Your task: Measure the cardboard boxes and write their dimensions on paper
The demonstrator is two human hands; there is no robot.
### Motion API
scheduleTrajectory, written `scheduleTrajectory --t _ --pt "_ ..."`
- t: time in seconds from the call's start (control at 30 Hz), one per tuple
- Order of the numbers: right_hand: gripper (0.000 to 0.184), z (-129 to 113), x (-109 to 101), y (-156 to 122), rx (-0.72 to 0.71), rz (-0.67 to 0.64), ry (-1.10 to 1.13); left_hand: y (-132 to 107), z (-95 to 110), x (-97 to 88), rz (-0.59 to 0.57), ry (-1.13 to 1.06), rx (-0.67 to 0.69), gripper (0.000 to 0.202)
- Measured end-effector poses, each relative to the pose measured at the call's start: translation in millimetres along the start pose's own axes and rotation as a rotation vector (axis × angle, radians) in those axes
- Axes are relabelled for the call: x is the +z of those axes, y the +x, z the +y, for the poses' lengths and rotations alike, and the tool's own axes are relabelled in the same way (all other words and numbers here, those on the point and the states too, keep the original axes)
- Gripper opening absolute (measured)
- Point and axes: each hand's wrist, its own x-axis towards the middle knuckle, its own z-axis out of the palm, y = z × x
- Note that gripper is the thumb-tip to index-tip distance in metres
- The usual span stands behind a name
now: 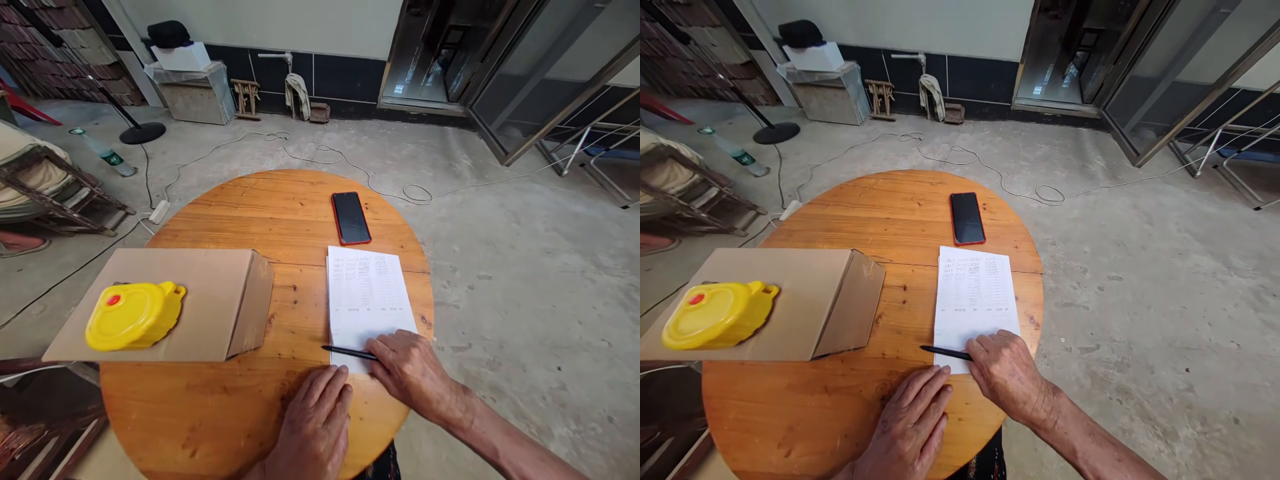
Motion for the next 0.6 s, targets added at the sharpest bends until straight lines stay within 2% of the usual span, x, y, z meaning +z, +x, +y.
scheduleTrajectory --t 0.2,0.33,0.4,0.6 --pt "0.010 -3 14 0 0.091 -0.137 0.077 2 -6 1.6 0.038 -0.029 0.038 0.030" --pt "0.017 2 15 0 0.177 -0.176 0.213 6 -13 -1.5 0.192 -0.148 0.032 0.030" --pt "0.019 2 12 2 0.229 -0.214 0.305 12 -14 -3.5 0.233 -0.170 0.035 0.031" --pt "0.026 4 0 8 0.349 -0.261 0.513 38 -13 3.4 0.091 -0.117 0.022 0.034"
